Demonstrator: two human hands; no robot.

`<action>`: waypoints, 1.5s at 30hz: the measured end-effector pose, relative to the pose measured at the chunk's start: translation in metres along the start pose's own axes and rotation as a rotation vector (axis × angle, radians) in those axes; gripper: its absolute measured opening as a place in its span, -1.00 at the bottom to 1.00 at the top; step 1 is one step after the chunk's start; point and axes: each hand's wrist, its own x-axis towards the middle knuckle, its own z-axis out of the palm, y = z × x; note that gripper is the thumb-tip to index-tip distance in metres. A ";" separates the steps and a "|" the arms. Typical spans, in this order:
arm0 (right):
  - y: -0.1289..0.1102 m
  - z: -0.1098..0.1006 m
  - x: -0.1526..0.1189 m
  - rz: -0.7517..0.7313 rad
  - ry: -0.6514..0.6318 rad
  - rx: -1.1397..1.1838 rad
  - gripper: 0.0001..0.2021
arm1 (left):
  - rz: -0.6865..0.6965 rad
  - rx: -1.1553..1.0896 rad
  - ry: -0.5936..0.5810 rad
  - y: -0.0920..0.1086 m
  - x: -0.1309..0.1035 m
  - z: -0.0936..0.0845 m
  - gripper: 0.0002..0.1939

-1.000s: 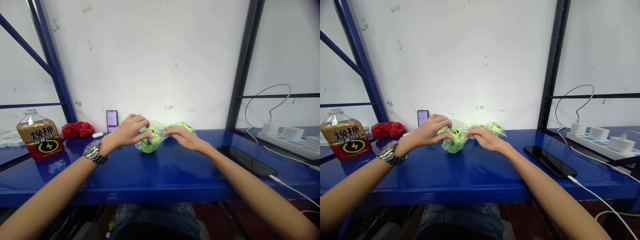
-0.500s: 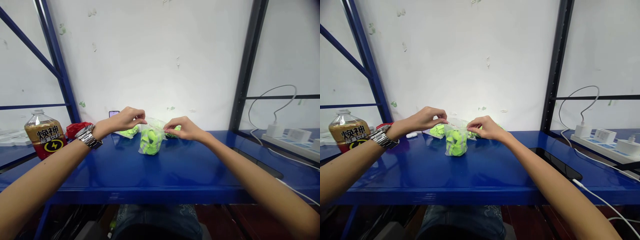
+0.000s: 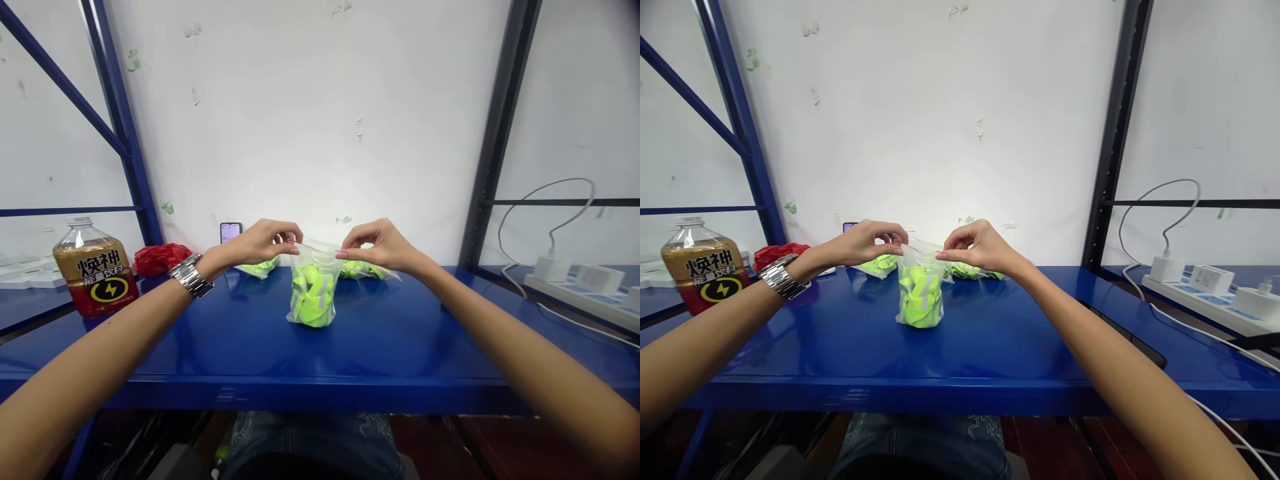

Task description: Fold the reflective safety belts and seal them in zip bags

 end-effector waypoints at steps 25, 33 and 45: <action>0.017 -0.020 -0.011 -0.044 -0.043 -0.282 -0.91 | 0.018 -0.056 0.140 -0.006 0.005 0.026 -0.91; 0.017 -0.014 -0.016 -0.032 -0.025 -0.261 -0.76 | -0.023 -0.133 0.253 -0.001 0.000 0.035 -0.79; 0.012 -0.005 -0.014 -0.015 -0.009 -0.146 -0.78 | -0.120 -0.095 0.462 0.010 -0.001 0.040 -0.68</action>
